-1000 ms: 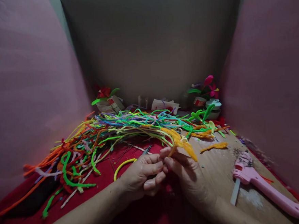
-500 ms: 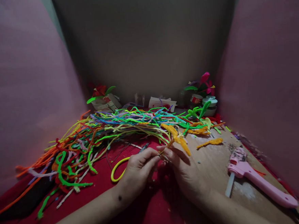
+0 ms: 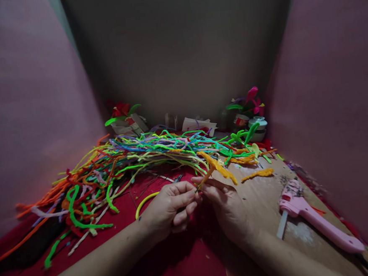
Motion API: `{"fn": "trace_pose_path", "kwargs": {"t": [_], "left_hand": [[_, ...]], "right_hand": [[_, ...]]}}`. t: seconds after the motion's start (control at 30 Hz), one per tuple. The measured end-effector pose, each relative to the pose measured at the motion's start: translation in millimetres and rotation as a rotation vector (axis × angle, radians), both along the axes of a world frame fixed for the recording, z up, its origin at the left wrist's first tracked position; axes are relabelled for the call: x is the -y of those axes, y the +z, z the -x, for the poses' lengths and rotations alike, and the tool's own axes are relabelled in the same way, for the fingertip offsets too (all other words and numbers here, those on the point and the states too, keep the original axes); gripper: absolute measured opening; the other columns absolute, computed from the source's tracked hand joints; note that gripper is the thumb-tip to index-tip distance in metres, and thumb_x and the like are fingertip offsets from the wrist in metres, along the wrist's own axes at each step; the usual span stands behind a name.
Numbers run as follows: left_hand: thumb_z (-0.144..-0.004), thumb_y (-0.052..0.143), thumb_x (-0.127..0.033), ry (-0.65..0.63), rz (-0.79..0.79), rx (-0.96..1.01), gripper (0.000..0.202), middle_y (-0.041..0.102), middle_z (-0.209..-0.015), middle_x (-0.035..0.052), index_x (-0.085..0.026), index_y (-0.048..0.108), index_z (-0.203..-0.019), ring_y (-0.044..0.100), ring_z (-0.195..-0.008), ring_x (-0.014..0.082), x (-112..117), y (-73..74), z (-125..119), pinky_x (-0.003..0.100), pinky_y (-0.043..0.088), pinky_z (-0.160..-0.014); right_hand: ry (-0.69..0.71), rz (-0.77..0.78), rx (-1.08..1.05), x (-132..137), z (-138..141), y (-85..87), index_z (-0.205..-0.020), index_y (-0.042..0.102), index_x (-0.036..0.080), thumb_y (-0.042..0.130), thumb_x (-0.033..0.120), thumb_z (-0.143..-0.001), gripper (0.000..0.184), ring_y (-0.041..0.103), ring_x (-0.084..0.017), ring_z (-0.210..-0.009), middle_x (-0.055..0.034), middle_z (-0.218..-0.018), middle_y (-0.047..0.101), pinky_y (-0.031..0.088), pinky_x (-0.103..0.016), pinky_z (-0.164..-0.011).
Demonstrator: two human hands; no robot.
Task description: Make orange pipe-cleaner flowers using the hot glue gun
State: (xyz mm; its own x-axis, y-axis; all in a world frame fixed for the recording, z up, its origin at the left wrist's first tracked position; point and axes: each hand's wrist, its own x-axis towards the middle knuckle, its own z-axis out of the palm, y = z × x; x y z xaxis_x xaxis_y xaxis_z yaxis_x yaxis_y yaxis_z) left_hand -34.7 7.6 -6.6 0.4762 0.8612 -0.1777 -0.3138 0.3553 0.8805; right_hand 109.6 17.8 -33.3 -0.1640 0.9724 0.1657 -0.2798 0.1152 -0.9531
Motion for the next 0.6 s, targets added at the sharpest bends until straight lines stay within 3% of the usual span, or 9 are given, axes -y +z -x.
{"fn": "trace_pose_path", "kwargs": {"t": [0.2, 0.43, 0.6], "left_hand": [[-0.079, 0.057, -0.027, -0.090, 0.052, 0.067, 0.013, 0.049, -0.054, -0.0062, -0.015, 0.054, -0.078, 0.024, -0.028, -0.0008, -2.6, -4.0, 3.6, 0.011, 0.023, -0.026], [-0.079, 0.057, -0.026, -0.143, 0.036, 0.083, 0.012, 0.051, -0.056, -0.0047, -0.014, 0.055, -0.078, 0.027, -0.028, -0.0005, -3.3, -2.4, 5.0, 0.011, 0.024, -0.025], [-0.080, 0.056, -0.026, -0.173, 0.070, 0.117, 0.013, 0.049, -0.052, -0.0059, -0.014, 0.055, -0.077, 0.021, -0.027, -0.0010, -3.6, -3.0, 5.9, 0.012, 0.022, -0.026]], "right_hand": [[0.092, 0.070, -0.128, 0.9, 0.7, -1.3, -0.095, 0.067, 0.020, 0.058, 0.030, -0.076, 0.023, 0.061, -0.020, -0.074, -0.0033, -0.072, 0.067, 0.046, -0.037, -0.076], [0.035, 0.019, 0.040, 4.6, -3.1, -0.2, -0.101, 0.066, 0.021, 0.055, 0.034, -0.081, 0.026, 0.059, -0.018, -0.072, -0.0006, -0.068, 0.063, 0.043, -0.034, -0.076], [0.119, 0.049, -0.031, 3.8, -2.5, -0.7, -0.102, 0.065, 0.022, 0.054, 0.033, -0.082, 0.026, 0.056, -0.016, -0.069, 0.0012, -0.067, 0.059, 0.043, -0.031, -0.070]]}}
